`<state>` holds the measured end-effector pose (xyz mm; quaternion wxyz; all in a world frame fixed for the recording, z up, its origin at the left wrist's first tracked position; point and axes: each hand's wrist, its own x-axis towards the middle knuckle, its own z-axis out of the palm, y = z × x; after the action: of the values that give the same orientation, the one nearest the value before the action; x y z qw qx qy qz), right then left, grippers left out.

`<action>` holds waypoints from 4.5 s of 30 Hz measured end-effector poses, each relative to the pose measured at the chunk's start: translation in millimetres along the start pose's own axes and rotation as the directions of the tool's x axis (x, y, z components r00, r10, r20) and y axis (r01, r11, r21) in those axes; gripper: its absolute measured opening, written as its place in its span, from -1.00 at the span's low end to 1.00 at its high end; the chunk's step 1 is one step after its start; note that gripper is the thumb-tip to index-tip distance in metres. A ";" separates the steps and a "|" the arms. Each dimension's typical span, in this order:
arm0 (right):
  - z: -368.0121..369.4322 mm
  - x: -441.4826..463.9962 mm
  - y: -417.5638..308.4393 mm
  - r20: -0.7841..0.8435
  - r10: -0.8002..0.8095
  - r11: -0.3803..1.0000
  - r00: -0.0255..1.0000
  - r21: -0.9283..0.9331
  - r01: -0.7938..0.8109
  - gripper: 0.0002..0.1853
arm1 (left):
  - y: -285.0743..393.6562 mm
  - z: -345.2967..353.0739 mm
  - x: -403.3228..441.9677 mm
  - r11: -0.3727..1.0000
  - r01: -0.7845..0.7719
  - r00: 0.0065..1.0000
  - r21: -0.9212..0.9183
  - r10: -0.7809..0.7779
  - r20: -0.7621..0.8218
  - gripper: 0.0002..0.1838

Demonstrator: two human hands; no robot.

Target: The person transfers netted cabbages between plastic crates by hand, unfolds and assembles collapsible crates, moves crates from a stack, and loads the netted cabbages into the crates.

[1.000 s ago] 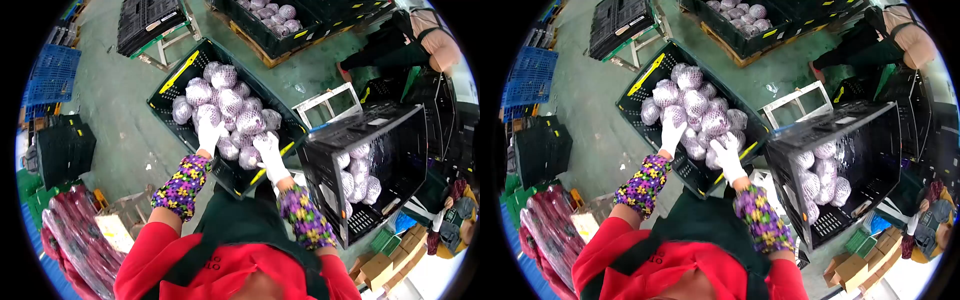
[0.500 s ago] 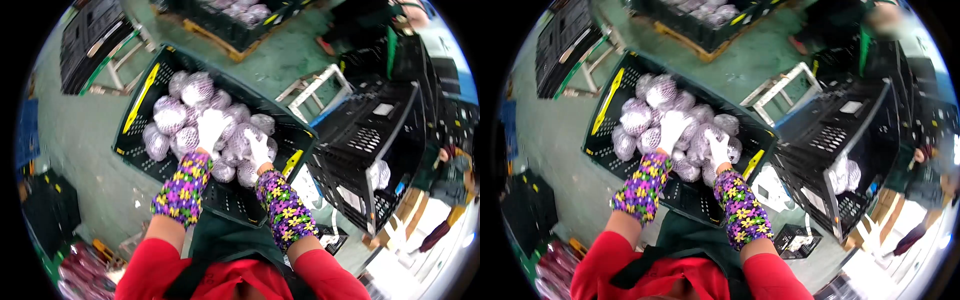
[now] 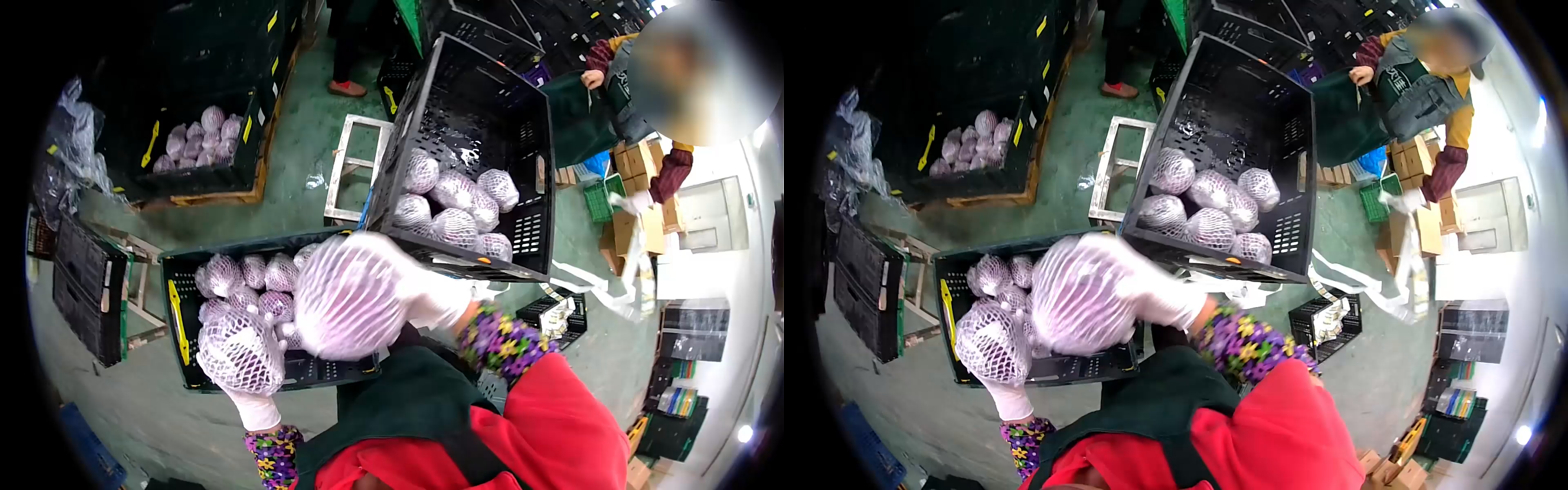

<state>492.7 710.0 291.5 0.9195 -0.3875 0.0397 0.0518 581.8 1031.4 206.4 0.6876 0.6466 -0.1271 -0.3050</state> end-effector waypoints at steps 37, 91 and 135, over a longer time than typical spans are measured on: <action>-366.5 2.0 -116.6 -0.709 -0.145 0.366 0.690 -0.687 -0.628 -0.15 | 69.5 386.9 202.1 0.941 -0.316 0.942 0.123 0.327 -0.078 -0.50; -64.4 52.1 238.4 -0.166 0.594 0.732 0.787 0.517 -0.444 -0.27 | -220.9 -183.5 94.6 0.801 0.270 0.763 0.535 0.161 -0.626 -0.21; -360.6 6.7 -213.4 -0.882 -0.328 0.159 0.338 -0.405 -0.901 -0.26 | 75.2 180.8 90.1 0.663 -0.008 0.908 -0.748 -0.308 -0.283 -0.11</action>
<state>514.5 303.8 190.7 0.2506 -0.7818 0.5642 0.0879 568.5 830.5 283.0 0.8713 0.3704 0.1989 -0.2533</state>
